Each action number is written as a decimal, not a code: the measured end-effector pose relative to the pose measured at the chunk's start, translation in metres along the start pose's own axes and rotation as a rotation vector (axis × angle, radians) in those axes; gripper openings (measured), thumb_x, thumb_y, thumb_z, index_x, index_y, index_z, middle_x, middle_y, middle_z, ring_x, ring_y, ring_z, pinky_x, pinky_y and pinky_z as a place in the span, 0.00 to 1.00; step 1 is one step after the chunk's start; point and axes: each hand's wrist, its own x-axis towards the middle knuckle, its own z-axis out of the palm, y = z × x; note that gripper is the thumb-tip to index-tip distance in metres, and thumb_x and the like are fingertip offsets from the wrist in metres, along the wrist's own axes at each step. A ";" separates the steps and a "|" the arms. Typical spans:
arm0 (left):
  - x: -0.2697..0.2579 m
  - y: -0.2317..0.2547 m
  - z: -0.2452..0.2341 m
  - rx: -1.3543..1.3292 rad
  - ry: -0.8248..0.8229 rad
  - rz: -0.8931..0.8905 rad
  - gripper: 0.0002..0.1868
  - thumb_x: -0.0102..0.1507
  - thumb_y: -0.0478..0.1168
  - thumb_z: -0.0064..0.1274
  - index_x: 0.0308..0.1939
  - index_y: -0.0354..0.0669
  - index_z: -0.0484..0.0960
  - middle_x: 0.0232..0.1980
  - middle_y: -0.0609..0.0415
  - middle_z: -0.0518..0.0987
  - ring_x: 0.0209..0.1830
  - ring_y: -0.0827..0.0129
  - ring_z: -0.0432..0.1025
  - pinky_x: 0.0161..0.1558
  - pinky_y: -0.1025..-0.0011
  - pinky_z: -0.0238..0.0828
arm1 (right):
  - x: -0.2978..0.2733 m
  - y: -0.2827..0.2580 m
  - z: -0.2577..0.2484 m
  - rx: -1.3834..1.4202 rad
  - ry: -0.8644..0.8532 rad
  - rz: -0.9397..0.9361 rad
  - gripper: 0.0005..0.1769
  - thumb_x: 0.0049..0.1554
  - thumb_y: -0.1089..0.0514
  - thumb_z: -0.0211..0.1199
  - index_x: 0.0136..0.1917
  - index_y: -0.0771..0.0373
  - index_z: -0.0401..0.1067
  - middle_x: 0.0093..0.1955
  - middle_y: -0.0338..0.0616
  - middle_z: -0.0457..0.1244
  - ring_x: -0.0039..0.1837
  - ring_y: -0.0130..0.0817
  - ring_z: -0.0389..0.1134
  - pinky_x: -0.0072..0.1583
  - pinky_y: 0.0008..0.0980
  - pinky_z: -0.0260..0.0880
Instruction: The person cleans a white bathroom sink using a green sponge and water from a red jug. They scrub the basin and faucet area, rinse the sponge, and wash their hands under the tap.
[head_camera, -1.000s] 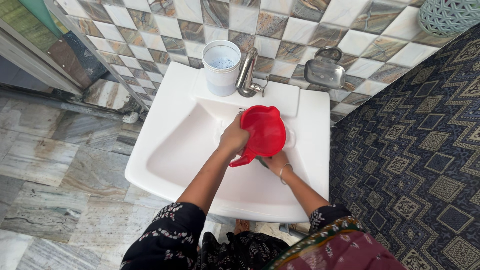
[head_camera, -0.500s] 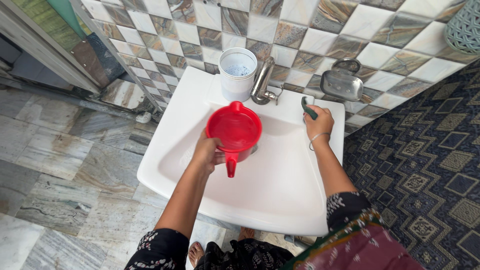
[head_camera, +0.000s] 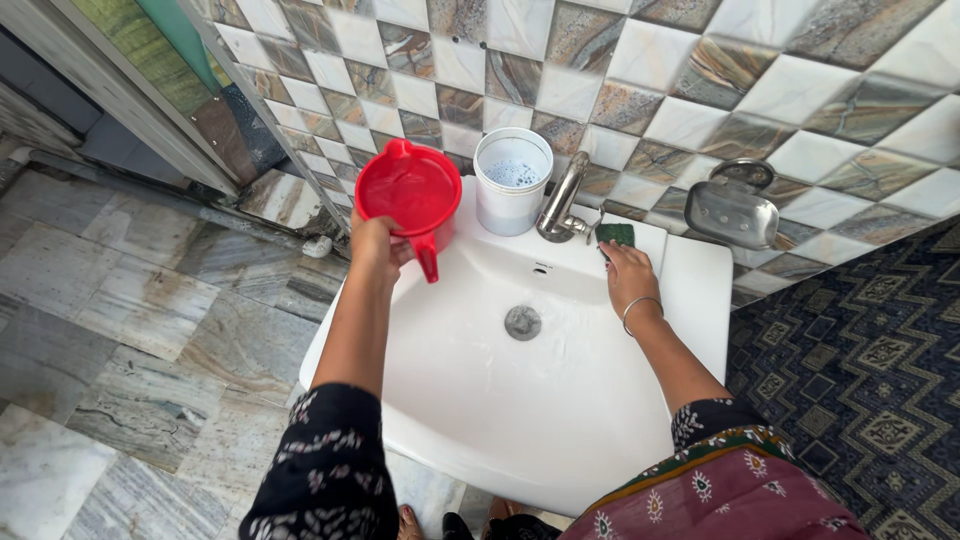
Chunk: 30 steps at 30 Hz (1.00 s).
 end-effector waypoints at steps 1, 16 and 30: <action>0.013 0.000 0.003 -0.010 -0.006 0.006 0.42 0.54 0.25 0.39 0.71 0.58 0.59 0.52 0.38 0.77 0.33 0.51 0.79 0.29 0.56 0.83 | 0.000 0.000 0.000 0.007 0.008 -0.012 0.21 0.63 0.63 0.55 0.68 0.55 0.71 0.70 0.44 0.65 0.73 0.44 0.60 0.72 0.40 0.61; 0.081 0.038 0.035 0.386 -0.020 -0.011 0.33 0.56 0.32 0.40 0.66 0.60 0.68 0.36 0.49 0.77 0.23 0.63 0.73 0.22 0.64 0.74 | 0.026 -0.003 -0.006 0.004 0.049 0.000 0.19 0.58 0.65 0.64 0.62 0.54 0.78 0.55 0.43 0.65 0.59 0.46 0.63 0.64 0.40 0.66; 0.016 -0.020 0.029 0.812 0.614 0.869 0.27 0.67 0.46 0.54 0.65 0.36 0.69 0.61 0.36 0.69 0.63 0.41 0.63 0.60 0.47 0.62 | 0.013 -0.022 -0.015 0.025 0.049 0.000 0.19 0.58 0.65 0.64 0.62 0.54 0.78 0.55 0.42 0.66 0.58 0.45 0.63 0.64 0.39 0.66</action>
